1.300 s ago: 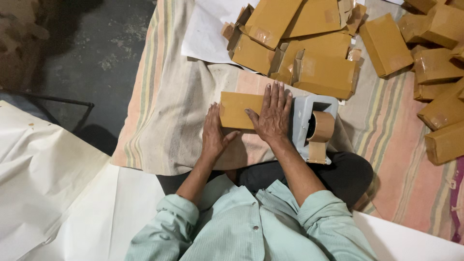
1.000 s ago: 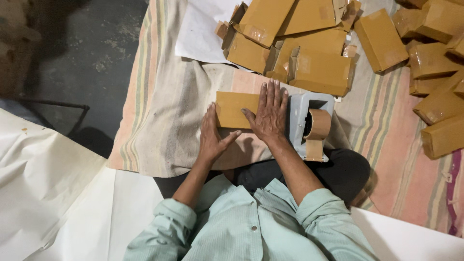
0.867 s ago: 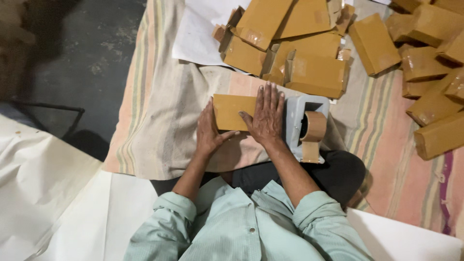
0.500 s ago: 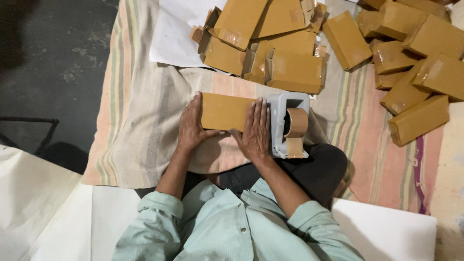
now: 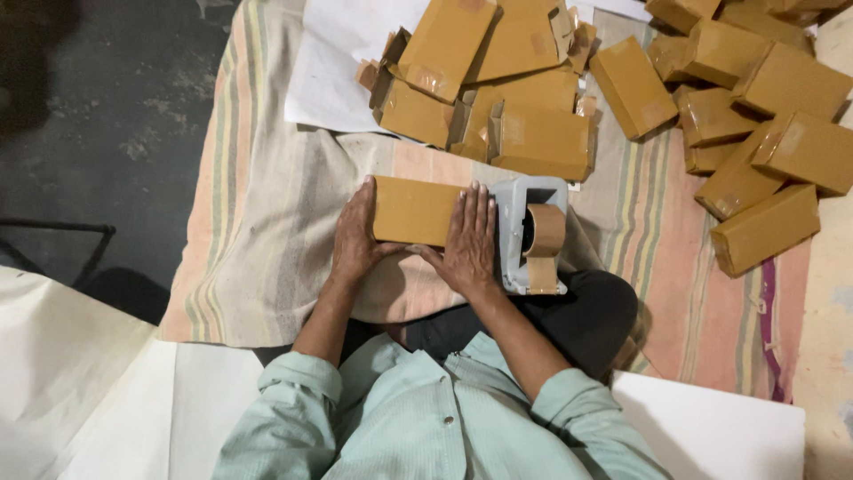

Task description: The person sits on a mat and repeatedly picks up small cardboard boxes, folds the flaps, and seals them using a handheld tape dispenser. Finished boxes are placed into a growing pile to the right.

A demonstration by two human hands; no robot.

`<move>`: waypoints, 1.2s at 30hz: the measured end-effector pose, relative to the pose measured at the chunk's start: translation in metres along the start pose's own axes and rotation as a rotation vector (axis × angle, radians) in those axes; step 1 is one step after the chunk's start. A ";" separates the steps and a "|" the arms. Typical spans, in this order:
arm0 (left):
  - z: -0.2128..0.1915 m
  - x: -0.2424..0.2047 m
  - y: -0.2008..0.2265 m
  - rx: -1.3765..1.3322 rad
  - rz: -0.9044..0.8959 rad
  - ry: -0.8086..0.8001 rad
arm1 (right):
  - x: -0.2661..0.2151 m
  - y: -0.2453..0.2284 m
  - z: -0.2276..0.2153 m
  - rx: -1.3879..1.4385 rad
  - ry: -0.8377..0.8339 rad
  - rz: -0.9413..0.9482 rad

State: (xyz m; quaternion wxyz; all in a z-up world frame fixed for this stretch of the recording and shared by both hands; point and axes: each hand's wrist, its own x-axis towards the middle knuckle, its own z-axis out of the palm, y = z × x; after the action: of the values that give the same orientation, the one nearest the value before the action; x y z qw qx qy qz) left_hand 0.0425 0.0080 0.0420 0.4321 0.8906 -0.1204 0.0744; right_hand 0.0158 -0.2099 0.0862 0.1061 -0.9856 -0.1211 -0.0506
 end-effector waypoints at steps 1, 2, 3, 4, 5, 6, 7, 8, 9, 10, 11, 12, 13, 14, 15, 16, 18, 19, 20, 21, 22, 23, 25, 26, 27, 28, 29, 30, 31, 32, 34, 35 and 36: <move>0.000 0.003 0.000 0.001 -0.018 -0.007 | 0.000 0.000 -0.001 0.013 -0.003 0.025; 0.000 0.005 -0.001 0.001 -0.040 -0.016 | -0.002 -0.001 -0.002 0.027 -0.011 0.049; 0.000 0.006 -0.002 0.000 -0.063 -0.024 | -0.002 0.000 -0.002 0.041 -0.019 0.074; 0.000 0.002 -0.002 0.005 -0.031 -0.009 | -0.004 0.000 -0.002 0.056 -0.029 0.085; 0.000 0.000 -0.003 0.010 0.001 0.006 | -0.006 0.000 -0.001 0.072 -0.039 0.096; 0.000 -0.001 -0.004 0.013 0.036 0.017 | -0.007 0.001 -0.001 0.087 -0.048 0.114; 0.000 -0.005 -0.003 0.008 0.020 0.003 | -0.008 0.003 -0.002 0.092 -0.054 0.120; 0.000 -0.002 -0.003 0.006 0.011 0.003 | -0.001 0.006 -0.004 0.095 -0.049 0.116; 0.001 0.002 -0.003 0.004 0.002 0.003 | 0.006 0.009 -0.005 0.097 -0.045 0.112; 0.001 0.000 -0.003 0.010 0.009 0.009 | 0.009 0.011 -0.006 0.102 -0.054 0.122; 0.001 -0.001 -0.002 0.017 0.015 0.015 | 0.013 0.012 -0.007 0.107 -0.063 0.133; 0.002 0.000 -0.003 0.026 0.023 0.023 | 0.018 0.013 -0.007 0.113 -0.070 0.143; 0.003 0.000 -0.003 0.021 0.007 0.024 | 0.022 0.014 -0.006 0.117 -0.072 0.151; 0.003 -0.001 -0.003 0.018 -0.010 0.023 | 0.024 0.015 -0.005 0.122 -0.076 0.160; 0.003 -0.002 -0.002 0.014 -0.028 0.023 | 0.025 0.014 -0.003 0.128 -0.079 0.170; 0.002 -0.002 -0.002 0.014 -0.031 0.016 | 0.025 0.014 -0.001 0.150 -0.095 0.192; -0.002 0.002 0.000 0.010 -0.032 0.005 | 0.025 0.016 0.003 0.190 -0.120 0.237; -0.005 0.005 0.002 0.021 -0.059 -0.031 | 0.024 0.018 0.004 0.179 -0.122 0.219; -0.008 0.009 0.005 0.031 -0.087 -0.068 | 0.023 0.019 0.006 0.168 -0.125 0.201; -0.011 0.013 0.007 0.041 -0.115 -0.104 | 0.021 0.020 0.007 0.156 -0.129 0.183; -0.013 0.016 0.012 0.121 -0.105 -0.156 | 0.017 0.021 0.008 0.135 -0.076 0.125; -0.015 0.020 0.016 0.200 -0.095 -0.207 | 0.012 0.021 0.008 0.115 -0.024 0.067; -0.017 0.032 0.025 0.266 -0.080 -0.256 | 0.009 0.021 0.009 0.112 0.034 0.010; -0.017 0.037 0.029 0.252 -0.075 -0.259 | 0.007 0.020 0.009 0.131 0.040 0.018; -0.017 0.042 0.033 0.238 -0.069 -0.262 | 0.007 0.019 0.010 0.151 0.045 0.026; -0.019 0.044 0.034 0.231 -0.044 -0.251 | 0.006 0.018 0.010 0.185 0.052 0.052; -0.021 0.046 0.035 0.224 -0.019 -0.240 | 0.006 0.017 0.011 0.218 0.059 0.079; -0.021 0.047 0.036 0.215 0.008 -0.230 | 0.006 0.017 0.012 0.250 0.066 0.108; -0.020 0.049 0.037 0.234 -0.020 -0.244 | 0.006 0.017 0.013 0.272 0.059 0.117; -0.020 0.050 0.039 0.253 -0.047 -0.259 | 0.006 0.018 0.013 0.294 0.052 0.128; -0.019 0.053 0.042 0.352 -0.019 -0.300 | 0.006 0.020 0.014 0.291 0.043 0.111; -0.019 0.057 0.044 0.430 0.037 -0.326 | 0.005 0.021 0.014 0.266 0.042 0.083; -0.018 0.060 0.047 0.508 0.095 -0.349 | 0.005 0.022 0.013 0.240 0.043 0.055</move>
State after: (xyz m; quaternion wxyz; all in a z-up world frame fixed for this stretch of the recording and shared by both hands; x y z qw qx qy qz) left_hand 0.0868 -0.0151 0.1025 0.1646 0.9628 -0.2120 -0.0318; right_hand 0.0273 -0.2271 0.0695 0.2271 -0.9675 -0.0970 -0.0537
